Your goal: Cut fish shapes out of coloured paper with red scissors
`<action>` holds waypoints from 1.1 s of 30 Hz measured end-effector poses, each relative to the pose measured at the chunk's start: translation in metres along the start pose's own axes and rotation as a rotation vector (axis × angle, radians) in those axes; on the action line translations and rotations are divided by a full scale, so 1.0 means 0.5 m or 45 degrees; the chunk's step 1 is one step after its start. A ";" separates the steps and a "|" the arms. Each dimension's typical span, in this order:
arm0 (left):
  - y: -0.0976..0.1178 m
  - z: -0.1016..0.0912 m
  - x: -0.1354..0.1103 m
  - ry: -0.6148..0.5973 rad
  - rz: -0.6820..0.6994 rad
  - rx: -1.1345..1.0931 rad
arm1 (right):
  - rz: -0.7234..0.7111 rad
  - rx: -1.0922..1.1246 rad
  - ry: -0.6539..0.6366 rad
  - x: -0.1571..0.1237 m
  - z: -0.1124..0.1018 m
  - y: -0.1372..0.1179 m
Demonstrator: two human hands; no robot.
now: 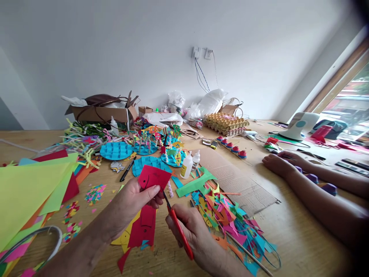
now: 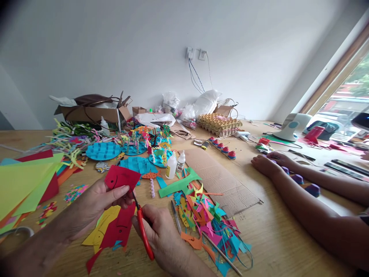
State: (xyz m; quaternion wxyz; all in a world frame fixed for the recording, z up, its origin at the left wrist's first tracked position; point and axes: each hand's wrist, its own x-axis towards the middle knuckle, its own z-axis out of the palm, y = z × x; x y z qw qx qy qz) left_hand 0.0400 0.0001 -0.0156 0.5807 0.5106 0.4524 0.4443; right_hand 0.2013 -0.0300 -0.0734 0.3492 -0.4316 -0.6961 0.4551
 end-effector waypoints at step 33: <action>0.023 -0.041 0.005 -0.016 0.094 0.058 | -0.057 -0.273 0.020 0.007 -0.016 -0.014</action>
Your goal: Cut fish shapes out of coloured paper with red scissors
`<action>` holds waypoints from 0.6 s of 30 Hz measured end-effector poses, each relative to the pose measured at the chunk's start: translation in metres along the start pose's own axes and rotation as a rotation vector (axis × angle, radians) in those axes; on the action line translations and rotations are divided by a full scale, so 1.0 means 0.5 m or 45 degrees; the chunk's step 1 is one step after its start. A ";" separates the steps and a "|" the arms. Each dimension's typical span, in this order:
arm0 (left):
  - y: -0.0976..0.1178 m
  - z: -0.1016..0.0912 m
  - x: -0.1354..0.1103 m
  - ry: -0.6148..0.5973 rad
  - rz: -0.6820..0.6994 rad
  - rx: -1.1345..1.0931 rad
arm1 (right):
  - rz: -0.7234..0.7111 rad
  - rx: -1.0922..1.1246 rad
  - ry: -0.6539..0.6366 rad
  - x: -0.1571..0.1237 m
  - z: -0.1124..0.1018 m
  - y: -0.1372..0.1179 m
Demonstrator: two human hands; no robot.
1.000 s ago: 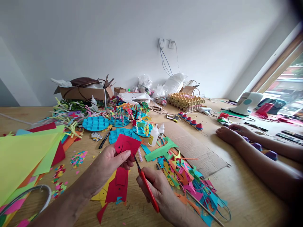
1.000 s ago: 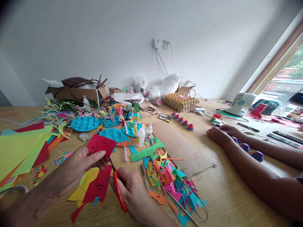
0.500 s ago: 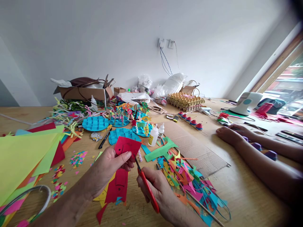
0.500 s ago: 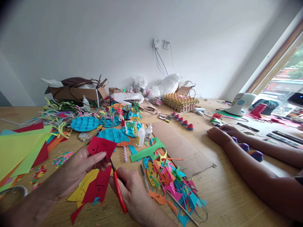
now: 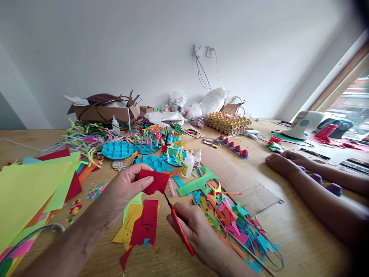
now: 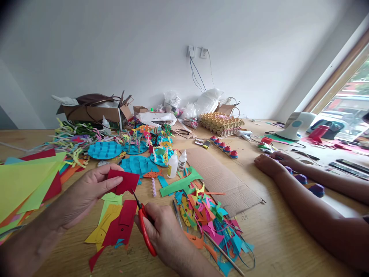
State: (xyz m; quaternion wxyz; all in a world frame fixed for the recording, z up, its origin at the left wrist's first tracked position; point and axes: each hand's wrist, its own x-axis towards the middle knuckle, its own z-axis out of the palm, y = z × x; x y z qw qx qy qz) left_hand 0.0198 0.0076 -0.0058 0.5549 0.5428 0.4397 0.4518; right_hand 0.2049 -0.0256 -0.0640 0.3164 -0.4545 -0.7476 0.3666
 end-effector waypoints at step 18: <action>-0.009 0.019 0.003 -0.188 -0.133 -0.023 | 0.147 0.584 -0.078 0.001 0.008 0.009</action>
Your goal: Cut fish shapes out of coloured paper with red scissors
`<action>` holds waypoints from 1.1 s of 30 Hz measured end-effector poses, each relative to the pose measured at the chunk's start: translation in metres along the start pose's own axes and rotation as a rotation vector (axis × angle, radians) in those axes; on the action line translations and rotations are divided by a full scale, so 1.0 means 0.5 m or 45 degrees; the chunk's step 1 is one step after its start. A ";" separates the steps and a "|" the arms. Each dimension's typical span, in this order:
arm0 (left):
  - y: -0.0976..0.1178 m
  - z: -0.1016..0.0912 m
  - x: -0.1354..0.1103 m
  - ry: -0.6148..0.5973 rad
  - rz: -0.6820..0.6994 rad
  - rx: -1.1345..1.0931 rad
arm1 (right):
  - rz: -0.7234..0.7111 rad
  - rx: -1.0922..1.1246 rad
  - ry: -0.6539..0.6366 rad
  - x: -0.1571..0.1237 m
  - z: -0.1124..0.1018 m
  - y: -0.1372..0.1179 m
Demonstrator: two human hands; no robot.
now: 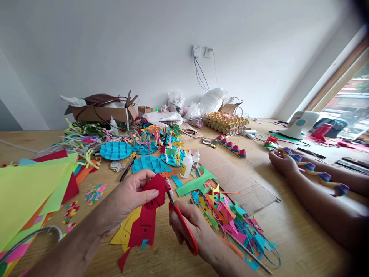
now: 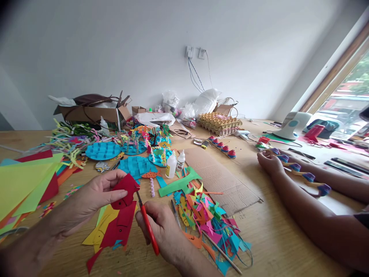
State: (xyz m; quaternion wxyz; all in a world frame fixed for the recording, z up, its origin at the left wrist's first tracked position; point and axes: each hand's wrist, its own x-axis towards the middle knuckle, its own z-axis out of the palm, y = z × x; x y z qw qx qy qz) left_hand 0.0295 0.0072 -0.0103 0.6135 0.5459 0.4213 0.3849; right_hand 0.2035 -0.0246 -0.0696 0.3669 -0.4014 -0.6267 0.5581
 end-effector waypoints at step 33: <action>-0.022 0.034 -0.010 0.089 -0.112 -0.246 | 0.062 0.132 -0.026 0.000 0.014 0.012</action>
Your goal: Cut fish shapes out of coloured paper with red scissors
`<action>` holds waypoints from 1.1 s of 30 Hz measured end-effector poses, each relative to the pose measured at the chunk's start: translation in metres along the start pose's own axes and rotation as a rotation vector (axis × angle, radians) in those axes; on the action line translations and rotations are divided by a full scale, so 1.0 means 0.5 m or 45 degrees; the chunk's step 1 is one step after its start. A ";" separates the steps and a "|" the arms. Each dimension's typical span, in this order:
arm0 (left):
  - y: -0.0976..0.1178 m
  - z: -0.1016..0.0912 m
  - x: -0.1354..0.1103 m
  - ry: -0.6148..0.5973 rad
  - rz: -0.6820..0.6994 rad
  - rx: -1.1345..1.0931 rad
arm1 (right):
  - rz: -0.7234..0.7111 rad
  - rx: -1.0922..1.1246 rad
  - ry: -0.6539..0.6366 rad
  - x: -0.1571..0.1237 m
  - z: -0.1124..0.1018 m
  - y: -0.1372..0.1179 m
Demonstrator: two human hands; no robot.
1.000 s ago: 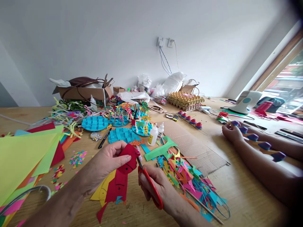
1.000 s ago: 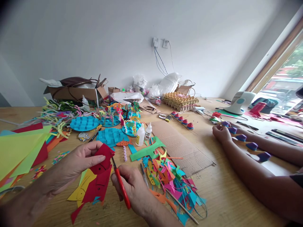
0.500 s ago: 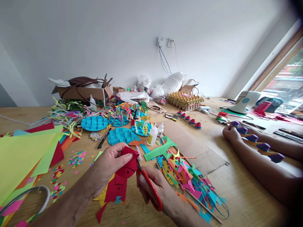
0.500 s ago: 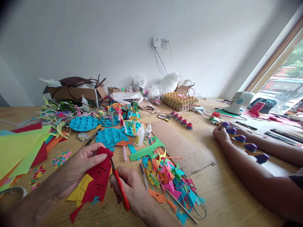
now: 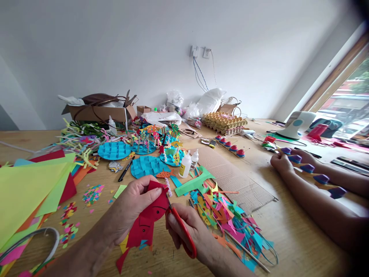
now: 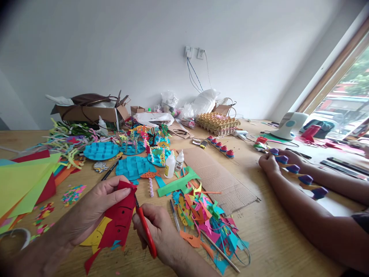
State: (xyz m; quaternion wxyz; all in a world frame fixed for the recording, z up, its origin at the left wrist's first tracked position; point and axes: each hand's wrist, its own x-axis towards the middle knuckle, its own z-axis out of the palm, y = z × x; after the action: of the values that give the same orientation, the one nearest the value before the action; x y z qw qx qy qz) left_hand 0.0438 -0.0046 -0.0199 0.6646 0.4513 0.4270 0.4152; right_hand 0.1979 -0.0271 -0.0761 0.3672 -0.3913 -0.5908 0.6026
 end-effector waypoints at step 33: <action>0.004 0.003 -0.003 -0.024 0.020 0.091 | -0.026 -0.098 -0.011 -0.005 -0.004 0.001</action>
State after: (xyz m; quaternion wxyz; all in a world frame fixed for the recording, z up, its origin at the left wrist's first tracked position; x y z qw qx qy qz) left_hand 0.0444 -0.0061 -0.0171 0.6488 0.4819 0.4316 0.4006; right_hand 0.2007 -0.0284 -0.0764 0.3555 -0.3962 -0.6191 0.5773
